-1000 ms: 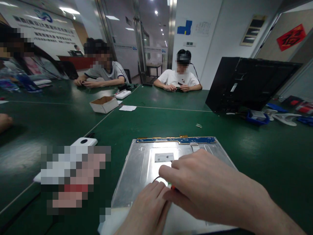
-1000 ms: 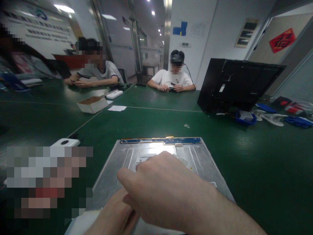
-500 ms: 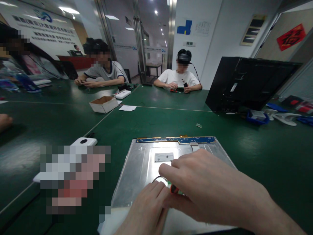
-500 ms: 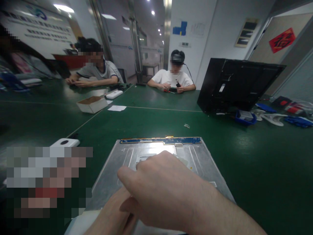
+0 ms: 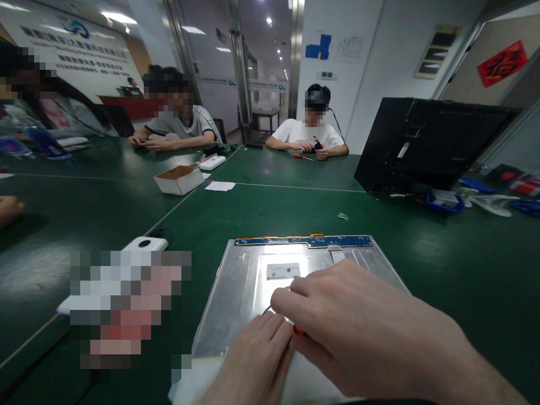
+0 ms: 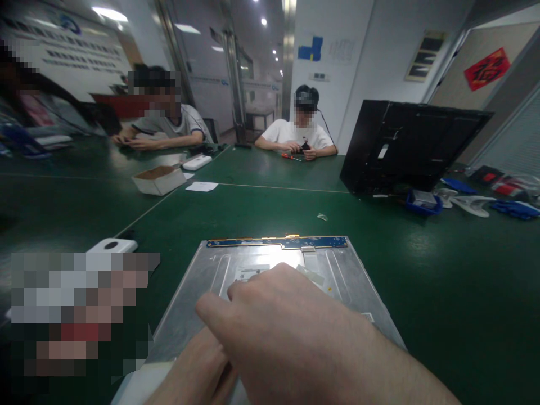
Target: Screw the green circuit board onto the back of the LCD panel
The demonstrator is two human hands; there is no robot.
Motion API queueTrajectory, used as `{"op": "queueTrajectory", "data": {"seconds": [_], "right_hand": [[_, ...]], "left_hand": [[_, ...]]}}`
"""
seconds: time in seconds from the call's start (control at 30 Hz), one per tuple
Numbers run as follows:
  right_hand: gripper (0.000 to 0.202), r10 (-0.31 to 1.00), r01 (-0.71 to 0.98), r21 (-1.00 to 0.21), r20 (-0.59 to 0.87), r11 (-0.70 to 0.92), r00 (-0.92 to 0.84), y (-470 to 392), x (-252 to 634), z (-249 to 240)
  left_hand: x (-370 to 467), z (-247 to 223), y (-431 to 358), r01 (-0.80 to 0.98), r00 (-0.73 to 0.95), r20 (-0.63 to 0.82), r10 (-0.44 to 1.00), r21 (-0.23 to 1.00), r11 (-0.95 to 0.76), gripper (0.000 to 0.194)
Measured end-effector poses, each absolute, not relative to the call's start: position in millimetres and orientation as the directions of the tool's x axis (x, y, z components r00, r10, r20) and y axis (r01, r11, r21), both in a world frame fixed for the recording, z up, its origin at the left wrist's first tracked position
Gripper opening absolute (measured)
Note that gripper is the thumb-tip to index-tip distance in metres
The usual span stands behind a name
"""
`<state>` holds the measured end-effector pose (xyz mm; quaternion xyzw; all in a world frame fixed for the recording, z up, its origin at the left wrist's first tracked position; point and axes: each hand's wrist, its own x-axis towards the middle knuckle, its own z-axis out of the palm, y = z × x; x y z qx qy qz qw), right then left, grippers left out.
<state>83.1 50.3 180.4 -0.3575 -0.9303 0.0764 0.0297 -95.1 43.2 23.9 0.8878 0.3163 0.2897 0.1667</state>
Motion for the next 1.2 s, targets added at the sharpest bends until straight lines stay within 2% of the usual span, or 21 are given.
{"op": "queueTrajectory", "data": {"seconds": [0.2,0.53,0.77,0.97,1.2], "right_hand": [[0.007,0.702,0.692,-0.162,0.008,0.703,-0.712,51,85,177],[0.006,0.663,0.654,-0.167,-0.007,0.738,-0.749,51,84,179],[0.006,0.69,0.68,-0.166,0.007,0.714,-0.724,52,84,176],[0.005,0.668,0.66,-0.139,0.018,0.739,-0.744,50,86,176],[0.004,0.659,0.648,-0.18,0.004,0.74,-0.752,51,82,178]], "left_hand": [[-97,19,43,0.503,0.617,0.426,0.662,0.433,-0.748,0.015],[-94,25,44,0.454,0.616,0.444,0.65,0.475,-0.754,0.02],[-97,17,43,0.506,0.616,0.426,0.663,0.431,-0.747,0.016],[-97,19,42,0.486,0.628,0.418,0.656,0.448,-0.75,0.016],[-95,21,44,0.482,0.615,0.462,0.638,0.42,-0.769,0.017]]}}
